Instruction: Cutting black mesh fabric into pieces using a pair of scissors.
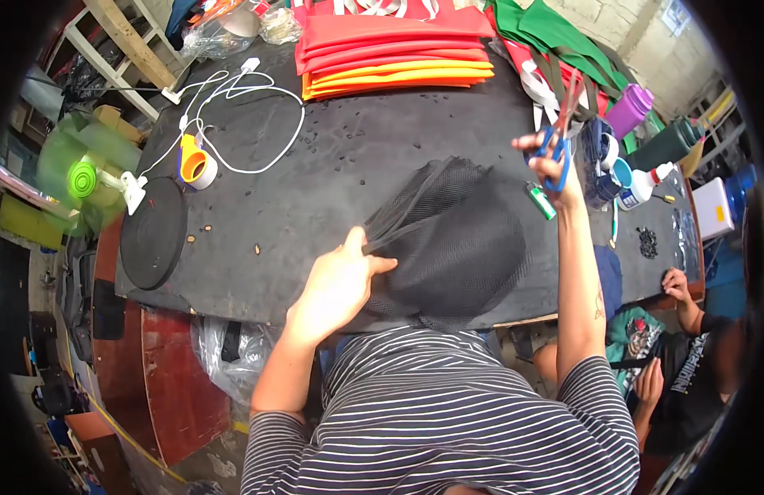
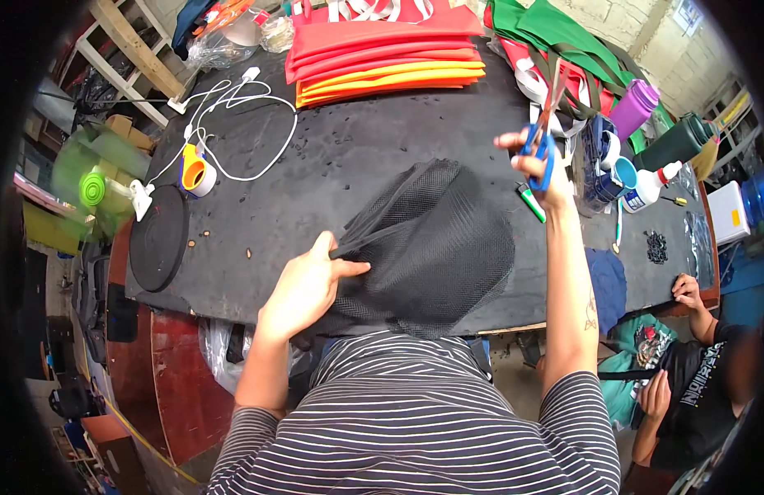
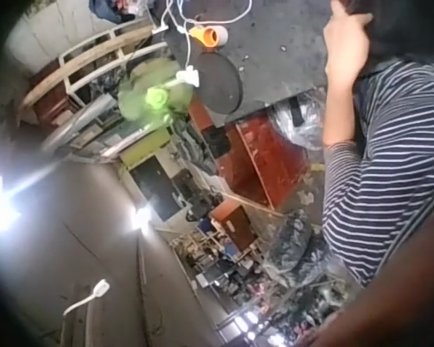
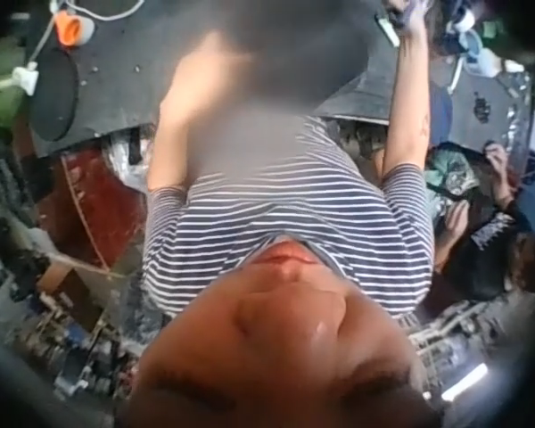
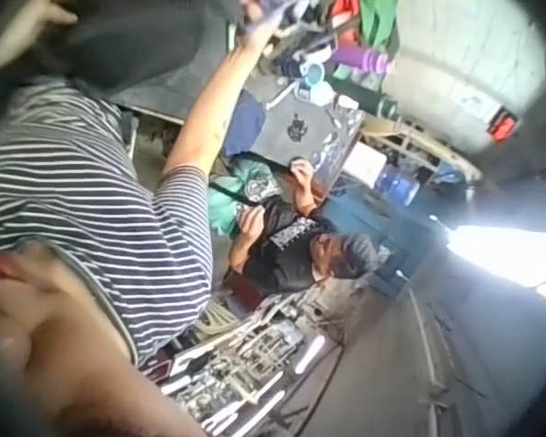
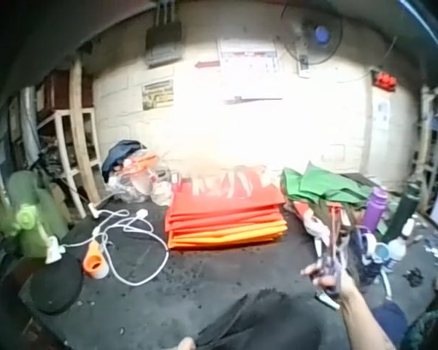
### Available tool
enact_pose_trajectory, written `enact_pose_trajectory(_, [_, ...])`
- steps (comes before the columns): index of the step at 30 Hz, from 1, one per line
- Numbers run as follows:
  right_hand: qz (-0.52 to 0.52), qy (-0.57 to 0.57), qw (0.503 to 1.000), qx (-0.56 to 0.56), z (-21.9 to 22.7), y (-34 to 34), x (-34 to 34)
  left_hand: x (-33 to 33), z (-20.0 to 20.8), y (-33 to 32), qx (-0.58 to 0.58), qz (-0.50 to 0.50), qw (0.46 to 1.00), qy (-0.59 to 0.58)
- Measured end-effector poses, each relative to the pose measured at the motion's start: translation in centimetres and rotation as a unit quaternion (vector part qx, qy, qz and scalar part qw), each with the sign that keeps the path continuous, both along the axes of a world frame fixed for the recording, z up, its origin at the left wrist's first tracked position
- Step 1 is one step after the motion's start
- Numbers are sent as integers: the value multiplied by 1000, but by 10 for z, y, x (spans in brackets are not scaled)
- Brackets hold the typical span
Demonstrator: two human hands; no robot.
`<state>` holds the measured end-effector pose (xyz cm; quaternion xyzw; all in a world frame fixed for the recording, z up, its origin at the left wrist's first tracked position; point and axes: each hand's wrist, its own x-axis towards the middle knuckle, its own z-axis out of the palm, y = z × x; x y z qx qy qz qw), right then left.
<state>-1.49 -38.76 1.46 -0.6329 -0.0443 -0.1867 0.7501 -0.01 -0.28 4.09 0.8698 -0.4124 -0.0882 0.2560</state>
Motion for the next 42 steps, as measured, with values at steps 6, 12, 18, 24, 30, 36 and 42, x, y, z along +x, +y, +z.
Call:
enact_pose_trajectory(6, [-126,169,977,14,-8,16,-29,-12,0,-5,-68,63,985,143])
enact_pose_trajectory(12, [-160,363,879,-263,-22,34,-22,-15,-3,-12,-215,145,933,251])
enact_pose_trajectory(18, [-157,284,912,-252,-42,56,-21,-12,-22,0,-244,163,897,331])
enact_pose_trajectory(24, [-112,51,989,-80,-7,53,-15,-17,-23,0,-359,159,849,354])
enact_pose_trajectory(30, [-190,182,950,-170,-3,51,-20,-6,-52,-10,-331,225,865,304])
enact_pose_trajectory(36, [197,306,931,-37,5,130,-81,0,-48,-5,-329,212,846,361])
enact_pose_trajectory(42, [325,387,862,33,0,159,-110,4,-43,-3,-349,210,800,441])
